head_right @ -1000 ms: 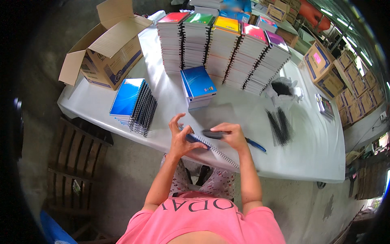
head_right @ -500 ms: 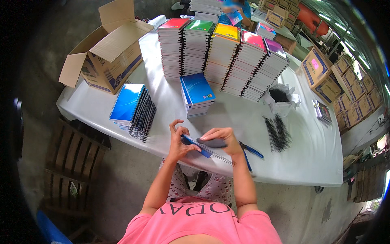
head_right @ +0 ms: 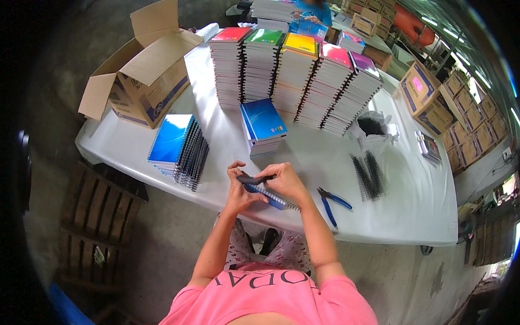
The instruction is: The person uses a pair of pliers to trim excess wire from the spiral binding of notebooks and manually bends the metal wire ends.
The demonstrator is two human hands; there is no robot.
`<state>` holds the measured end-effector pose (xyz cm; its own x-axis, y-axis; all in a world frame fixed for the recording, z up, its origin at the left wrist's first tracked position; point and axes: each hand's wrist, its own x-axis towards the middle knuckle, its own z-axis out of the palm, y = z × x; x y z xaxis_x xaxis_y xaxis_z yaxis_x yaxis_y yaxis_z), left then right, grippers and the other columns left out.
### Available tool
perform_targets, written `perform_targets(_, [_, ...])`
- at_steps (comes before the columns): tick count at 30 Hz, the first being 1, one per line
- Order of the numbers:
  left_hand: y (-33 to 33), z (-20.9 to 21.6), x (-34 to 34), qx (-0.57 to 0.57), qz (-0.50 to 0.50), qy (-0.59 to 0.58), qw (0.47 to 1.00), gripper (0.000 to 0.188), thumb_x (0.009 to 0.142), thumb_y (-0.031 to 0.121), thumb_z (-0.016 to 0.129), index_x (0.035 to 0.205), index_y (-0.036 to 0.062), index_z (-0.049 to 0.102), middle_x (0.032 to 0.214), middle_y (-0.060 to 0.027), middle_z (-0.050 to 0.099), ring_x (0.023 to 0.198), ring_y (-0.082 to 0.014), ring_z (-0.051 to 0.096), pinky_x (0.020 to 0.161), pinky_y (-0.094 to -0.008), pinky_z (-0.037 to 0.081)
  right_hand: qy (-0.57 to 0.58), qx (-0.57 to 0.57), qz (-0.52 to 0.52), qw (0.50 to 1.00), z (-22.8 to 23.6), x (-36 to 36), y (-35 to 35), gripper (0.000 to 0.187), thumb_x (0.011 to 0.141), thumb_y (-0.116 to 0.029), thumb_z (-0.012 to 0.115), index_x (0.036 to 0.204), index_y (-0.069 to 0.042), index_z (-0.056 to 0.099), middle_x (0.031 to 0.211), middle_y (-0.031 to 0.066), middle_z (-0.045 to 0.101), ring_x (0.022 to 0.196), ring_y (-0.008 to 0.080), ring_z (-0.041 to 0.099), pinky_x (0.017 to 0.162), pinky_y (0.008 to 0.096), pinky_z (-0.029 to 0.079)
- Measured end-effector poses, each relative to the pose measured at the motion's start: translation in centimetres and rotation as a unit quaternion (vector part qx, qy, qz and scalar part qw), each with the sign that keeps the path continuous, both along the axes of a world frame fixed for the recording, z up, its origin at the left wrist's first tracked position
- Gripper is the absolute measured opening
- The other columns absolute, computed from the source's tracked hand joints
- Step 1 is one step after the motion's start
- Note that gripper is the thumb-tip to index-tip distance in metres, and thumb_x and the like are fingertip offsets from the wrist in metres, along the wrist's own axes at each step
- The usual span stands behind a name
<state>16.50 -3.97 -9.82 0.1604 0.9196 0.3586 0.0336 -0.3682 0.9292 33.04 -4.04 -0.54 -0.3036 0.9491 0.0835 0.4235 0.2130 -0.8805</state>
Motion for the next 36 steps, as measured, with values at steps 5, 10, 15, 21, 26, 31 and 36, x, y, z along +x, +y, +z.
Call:
perform_targets(5, [0.0, -1.0, 0.1, 0.071, 0.014, 0.061, 0.995, 0.106, 0.039, 0.046, 0.091, 0.114, -0.0023, 0.034, 0.111, -0.0127, 0.027, 0.101, -0.0251, 0.038, 0.086, -0.035, 0.04, 0.071, 0.033, 0.029, 0.997, -0.7, -0.3, -0.6, 0.033, 0.063, 0.004, 0.062, 0.092, -0.006, 0.073, 0.084, 0.0124, 0.069, 0.075, 0.0176, 0.065, 0.069, 0.027, 0.05])
perform_targets(10, [0.3, -1.4, 0.3, 0.099, 0.019, 0.011, 0.995, 0.096, 0.052, 0.045, 0.087, 0.118, -0.0008, 0.034, 0.111, -0.0116, 0.03, 0.097, -0.0216, 0.04, 0.085, -0.0332, 0.039, -0.061, 0.134, -0.067, 0.987, -1.5, 2.2, -0.3, 0.029, 0.065, 0.001, 0.06, 0.09, -0.006, 0.073, 0.09, 0.0153, 0.068, 0.08, 0.027, 0.066, 0.073, 0.0317, 0.052])
perform_targets(15, [0.2, -0.8, -0.3, -0.062, -0.017, -0.114, 0.991, 0.047, 0.078, 0.036, 0.074, 0.099, 0.0007, 0.052, 0.086, -0.0036, 0.049, 0.077, -0.0125, 0.045, 0.071, -0.0251, 0.039, -0.261, 0.14, -0.257, 0.92, -3.6, 10.4, -1.3, 0.036, 0.071, -0.009, 0.065, 0.106, -0.009, 0.068, 0.105, 0.0149, 0.065, 0.1, 0.0311, 0.06, 0.095, 0.037, 0.042])
perform_targets(21, [-1.5, 2.4, -0.5, -0.193, 0.017, -0.171, 0.966, 0.017, 0.078, 0.016, 0.075, 0.082, 0.0021, 0.067, 0.074, 0.0021, 0.06, 0.065, -0.0047, 0.049, 0.061, -0.0193, 0.039, -0.393, -0.013, -0.351, 0.85, -1.1, 9.4, -11.4, 0.072, 0.075, -0.032, 0.071, 0.139, -0.02, 0.04, 0.143, 0.0144, 0.035, 0.133, 0.0333, 0.03, 0.104, 0.062, 0.022])
perform_targets(26, [-2.3, 3.3, 0.5, -0.131, 0.051, -0.147, 0.979, 0.019, 0.077, 0.009, 0.075, 0.092, -0.0021, 0.07, 0.082, -0.002, 0.065, 0.074, -0.0073, 0.054, 0.069, -0.0207, 0.043, -0.409, 0.123, -0.334, 0.84, -0.7, 8.1, -13.9, 0.064, 0.075, -0.031, 0.076, 0.132, -0.017, 0.05, 0.124, 0.0137, 0.053, 0.12, 0.0267, 0.047, 0.1, 0.0536, 0.032])
perform_targets(31, [-2.7, 3.2, 1.0, -0.106, 0.084, -0.179, 0.975, 0.02, 0.081, 0.007, 0.071, 0.099, -0.0021, 0.069, 0.087, -0.0033, 0.067, 0.077, -0.0074, 0.054, 0.072, -0.0212, 0.044, -0.11, 0.414, -0.385, 0.818, 9.5, 5.0, -11.3, 0.022, 0.075, -0.009, 0.075, 0.096, -0.01, 0.07, 0.063, -0.0005, 0.061, 0.052, 0.0128, 0.049, 0.055, 0.0266, 0.04])
perform_targets(36, [-3.3, 5.5, 1.4, -0.063, 0.119, -0.136, 0.981, 0.022, 0.082, 0.006, 0.07, 0.103, -0.0003, 0.069, 0.089, -0.0039, 0.069, 0.077, -0.0078, 0.055, 0.071, -0.0223, 0.044, -0.119, 0.485, -0.385, 0.776, 15.2, 5.7, -9.6, 0.01, 0.077, -0.005, 0.073, 0.087, -0.008, 0.07, 0.058, 0.0006, 0.057, 0.047, 0.0057, 0.041, 0.045, 0.0226, 0.033])
